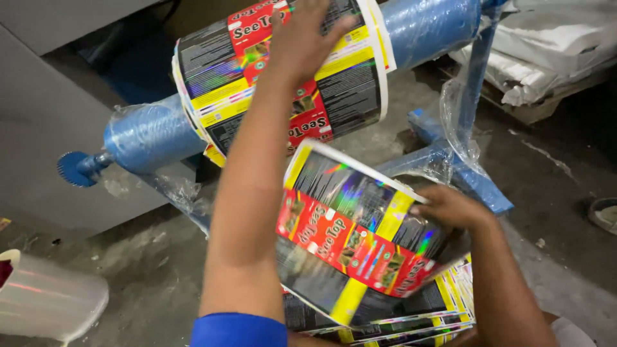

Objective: Manually wrapping printed label sheets around a cylindrical roll on a winding stand.

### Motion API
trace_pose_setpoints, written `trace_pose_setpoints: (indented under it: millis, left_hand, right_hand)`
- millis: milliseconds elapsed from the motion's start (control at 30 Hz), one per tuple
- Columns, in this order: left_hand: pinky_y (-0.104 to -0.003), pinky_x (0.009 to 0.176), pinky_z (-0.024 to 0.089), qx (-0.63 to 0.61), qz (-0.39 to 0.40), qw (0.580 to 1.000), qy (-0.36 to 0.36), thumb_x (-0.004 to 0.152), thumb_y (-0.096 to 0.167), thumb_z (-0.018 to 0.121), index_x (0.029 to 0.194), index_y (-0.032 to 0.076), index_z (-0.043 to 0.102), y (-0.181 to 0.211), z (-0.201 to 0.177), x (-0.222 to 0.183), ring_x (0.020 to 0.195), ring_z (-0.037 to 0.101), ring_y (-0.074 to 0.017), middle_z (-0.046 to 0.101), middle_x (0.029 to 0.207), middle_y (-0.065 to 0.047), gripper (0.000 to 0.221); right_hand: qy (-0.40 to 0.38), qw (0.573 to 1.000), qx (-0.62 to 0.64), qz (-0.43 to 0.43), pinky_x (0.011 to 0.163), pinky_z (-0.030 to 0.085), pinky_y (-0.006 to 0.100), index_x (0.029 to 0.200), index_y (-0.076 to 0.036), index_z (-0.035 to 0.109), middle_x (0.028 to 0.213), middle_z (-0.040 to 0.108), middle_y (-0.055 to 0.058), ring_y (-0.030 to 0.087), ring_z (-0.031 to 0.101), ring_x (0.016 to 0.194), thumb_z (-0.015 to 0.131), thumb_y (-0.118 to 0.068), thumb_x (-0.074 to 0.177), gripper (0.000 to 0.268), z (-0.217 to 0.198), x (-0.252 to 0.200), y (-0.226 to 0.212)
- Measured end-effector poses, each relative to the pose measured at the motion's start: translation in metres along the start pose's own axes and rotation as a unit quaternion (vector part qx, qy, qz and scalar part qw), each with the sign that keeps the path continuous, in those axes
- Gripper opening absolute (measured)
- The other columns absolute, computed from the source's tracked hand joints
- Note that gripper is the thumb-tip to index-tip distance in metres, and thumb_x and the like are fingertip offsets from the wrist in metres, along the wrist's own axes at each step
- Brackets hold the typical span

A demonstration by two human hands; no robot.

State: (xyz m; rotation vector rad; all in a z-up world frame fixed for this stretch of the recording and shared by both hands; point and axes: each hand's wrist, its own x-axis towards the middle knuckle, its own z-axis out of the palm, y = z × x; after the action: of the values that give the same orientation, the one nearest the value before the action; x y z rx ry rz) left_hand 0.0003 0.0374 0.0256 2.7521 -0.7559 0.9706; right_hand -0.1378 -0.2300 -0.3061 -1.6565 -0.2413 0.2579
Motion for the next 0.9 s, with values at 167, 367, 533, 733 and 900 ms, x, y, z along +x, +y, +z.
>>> trace_pose_setpoints:
  millis: [167, 367, 533, 733, 900]
  left_hand:
    - [-0.069, 0.115, 0.017, 0.035, -0.128, 0.991, -0.003, 0.1, 0.064, 0.043, 0.15, 0.004, 0.041, -0.105, -0.032, -0.036, 0.148, 0.034, -0.0304, 0.041, 0.158, -0.015, 0.078]
    - [-0.062, 0.116, 0.022, 0.074, -0.07, 0.994, 0.036, 0.108, 0.058, 0.04, 0.151, 0.0, 0.042, -0.164, -0.014, -0.046, 0.146, 0.033, -0.0383, 0.041, 0.157, -0.023, 0.073]
    - [-0.06, 0.104, 0.041, 0.107, -0.068, 0.991, 0.042, 0.108, 0.056, 0.041, 0.132, 0.001, 0.061, -0.145, -0.043, -0.038, 0.125, 0.057, -0.0414, 0.063, 0.133, -0.023, 0.063]
    - [-0.057, 0.084, 0.053, 0.105, -0.1, 0.988, 0.046, 0.105, 0.054, 0.046, 0.105, 0.01, 0.076, -0.126, -0.057, -0.044, 0.095, 0.069, -0.0433, 0.073, 0.1, -0.023, 0.053]
    - [-0.057, 0.078, 0.054, 0.11, -0.067, 0.989, 0.077, 0.103, 0.052, 0.05, 0.101, 0.006, 0.074, -0.115, -0.059, -0.071, 0.093, 0.07, -0.0414, 0.073, 0.1, -0.023, 0.052]
  right_hand:
    - [-0.111, 0.888, -0.442, -0.056, 0.087, 0.055, 0.043, 0.119, -0.019, 0.076, 0.108, 0.079, 0.009, 0.029, 0.074, 0.098, 0.076, -0.028, 0.084, 0.036, 0.035, 0.103, -0.027]
    - [-0.132, 0.813, -0.547, -0.148, 0.093, 0.053, 0.045, 0.11, -0.013, 0.075, 0.113, 0.074, 0.014, 0.036, 0.067, 0.11, 0.084, -0.033, 0.074, 0.043, 0.109, 0.211, 0.067]
    - [0.053, 0.96, -0.096, -0.257, 0.091, 0.057, 0.042, 0.123, -0.005, 0.069, 0.117, 0.074, 0.014, 0.029, 0.069, 0.109, 0.074, -0.018, 0.094, 0.032, 0.142, 0.163, -0.011]
    - [0.046, 0.811, 0.473, -0.342, 0.117, 0.048, 0.048, 0.152, 0.004, 0.042, 0.148, 0.057, 0.02, 0.032, 0.056, 0.139, 0.056, -0.012, 0.105, 0.052, 0.131, 0.093, -0.158]
    - [0.034, 0.741, 0.574, -0.346, 0.123, 0.042, 0.05, 0.154, 0.005, 0.036, 0.152, 0.053, 0.021, 0.034, 0.052, 0.143, 0.057, -0.016, 0.102, 0.06, 0.141, 0.105, -0.18]
